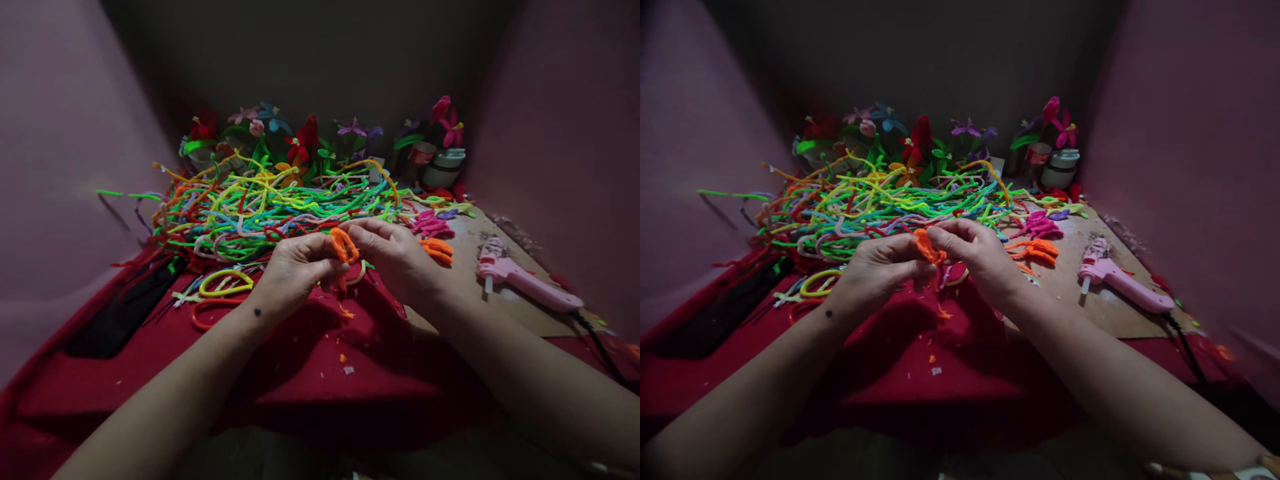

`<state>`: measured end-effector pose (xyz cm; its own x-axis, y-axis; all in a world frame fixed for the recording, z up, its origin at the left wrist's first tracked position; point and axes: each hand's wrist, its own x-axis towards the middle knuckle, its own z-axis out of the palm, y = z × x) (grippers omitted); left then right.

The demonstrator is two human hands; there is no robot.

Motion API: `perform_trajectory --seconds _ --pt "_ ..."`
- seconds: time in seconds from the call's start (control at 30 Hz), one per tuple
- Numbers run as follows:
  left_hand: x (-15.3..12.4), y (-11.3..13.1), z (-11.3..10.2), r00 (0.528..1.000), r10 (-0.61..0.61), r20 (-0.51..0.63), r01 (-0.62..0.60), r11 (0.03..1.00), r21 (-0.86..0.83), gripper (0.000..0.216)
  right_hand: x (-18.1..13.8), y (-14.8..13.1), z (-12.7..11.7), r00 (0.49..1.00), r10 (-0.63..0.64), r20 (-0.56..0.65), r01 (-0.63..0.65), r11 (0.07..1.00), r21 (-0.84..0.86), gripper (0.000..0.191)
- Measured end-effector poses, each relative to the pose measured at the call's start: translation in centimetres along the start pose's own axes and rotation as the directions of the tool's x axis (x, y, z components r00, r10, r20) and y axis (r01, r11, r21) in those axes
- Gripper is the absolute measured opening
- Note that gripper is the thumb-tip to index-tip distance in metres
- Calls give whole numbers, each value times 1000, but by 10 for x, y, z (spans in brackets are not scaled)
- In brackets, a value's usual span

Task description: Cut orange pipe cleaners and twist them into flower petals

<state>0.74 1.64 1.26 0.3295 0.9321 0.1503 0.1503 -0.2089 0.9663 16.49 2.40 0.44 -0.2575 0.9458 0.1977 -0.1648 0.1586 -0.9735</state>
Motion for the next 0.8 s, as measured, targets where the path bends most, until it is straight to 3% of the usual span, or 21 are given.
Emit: perform_trajectory --seconds 0.13,0.27,0.37,0.5,0.8 --pt "-1 3 1 987 -107 117 107 994 1 7 2 7 -4 983 108 148 -130 981 145 19" --pt "-1 4 -2 981 -143 131 142 990 19 13 2 7 -3 994 102 49 -109 975 192 18" --pt "0 3 -6 968 -137 209 148 988 -36 12 1 4 0 989 145 -24 -133 950 283 21" --pt "1 0 -12 941 -115 319 156 982 -107 13 0 2 1 989 150 -16 -139 951 277 23" --pt "4 -6 -18 892 -180 415 258 956 -139 19 0 2 0 989 147 -3 -142 963 230 24"
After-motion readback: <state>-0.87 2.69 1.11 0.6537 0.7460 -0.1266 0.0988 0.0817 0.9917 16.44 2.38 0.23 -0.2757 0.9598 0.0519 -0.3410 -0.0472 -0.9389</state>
